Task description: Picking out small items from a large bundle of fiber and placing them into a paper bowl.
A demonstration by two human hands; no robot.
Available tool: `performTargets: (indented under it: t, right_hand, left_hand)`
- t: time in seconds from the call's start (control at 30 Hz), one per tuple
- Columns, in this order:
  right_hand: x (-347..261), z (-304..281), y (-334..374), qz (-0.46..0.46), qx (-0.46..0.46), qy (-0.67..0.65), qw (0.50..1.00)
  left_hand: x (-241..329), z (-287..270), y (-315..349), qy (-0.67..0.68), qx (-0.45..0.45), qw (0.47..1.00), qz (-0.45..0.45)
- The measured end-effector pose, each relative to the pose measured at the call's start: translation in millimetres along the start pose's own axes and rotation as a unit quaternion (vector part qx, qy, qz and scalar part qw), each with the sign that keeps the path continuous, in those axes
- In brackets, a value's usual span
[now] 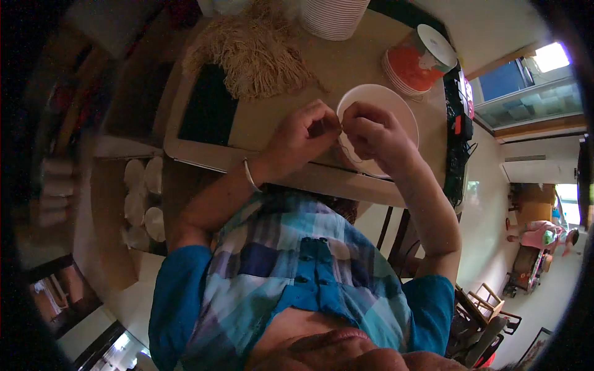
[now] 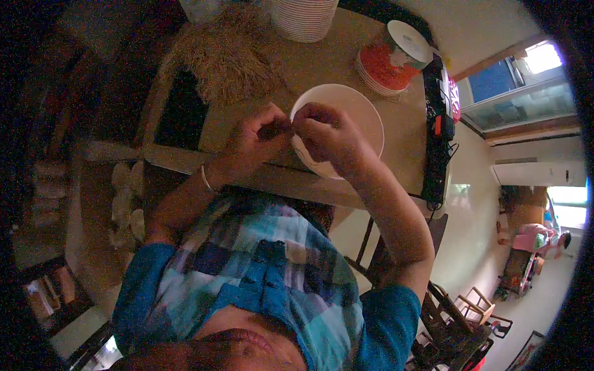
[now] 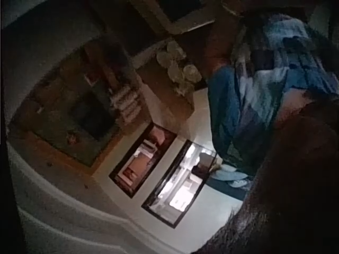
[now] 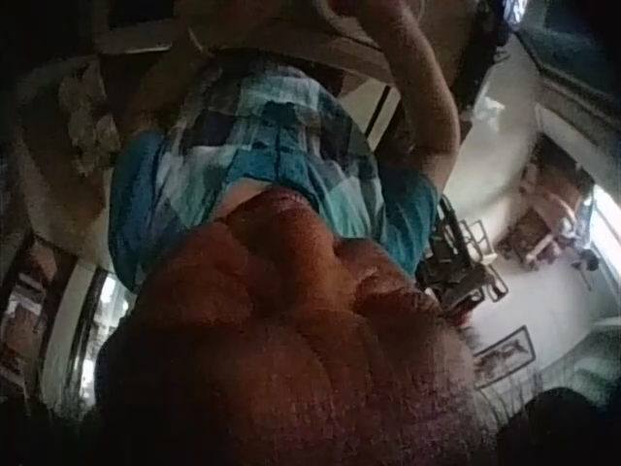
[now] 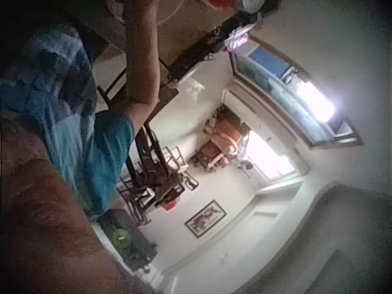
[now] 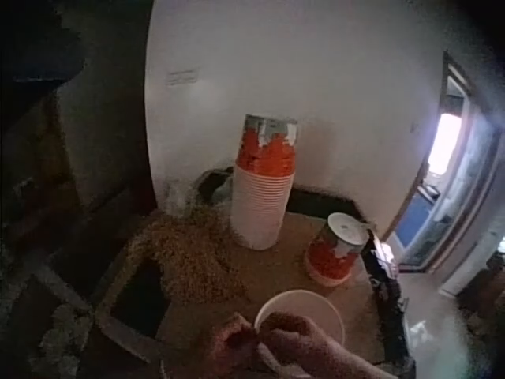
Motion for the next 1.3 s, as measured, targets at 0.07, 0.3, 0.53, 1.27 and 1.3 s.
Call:
performTargets:
  t: [0.07, 0.3, 0.53, 1.27, 1.3]
  right_hand:
    - [1.0, -3.8, -2.8, 0.022, -0.019, -0.024, 0.999]
    - [2.5, -2.1, -0.9, 0.012, -0.001, -0.004, 1.0]
    - [-1.2, -1.3, 2.6, -0.048, 0.031, 0.079, 0.995]
    - [6.3, 2.5, 1.9, -0.027, 0.062, 0.136, 0.988]
    - [5.1, 3.2, 0.7, -0.037, 0.05, 0.139, 0.988]
  left_hand:
    - [-1.6, -1.0, -0.1, 0.028, -0.016, 0.999, -0.033]
    - [3.7, 0.0, 1.2, 0.052, -0.019, 0.998, -0.017]
    - [10.2, -1.1, -5.5, 0.069, -0.006, 0.997, -0.022]
    - [6.0, -1.6, -5.4, 0.146, -0.004, 0.985, -0.096]
    - [6.3, -2.2, -4.1, 0.143, 0.009, 0.986, -0.083]
Point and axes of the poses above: each hand's wrist, its own y-axis away from the middle knuckle, its own z-axis out of the palm, x = y × z, the point moved 3 cm from there along -y, towards the middle knuckle, and after that the axes turned 9 degrees about z, right-handed, at the moved point
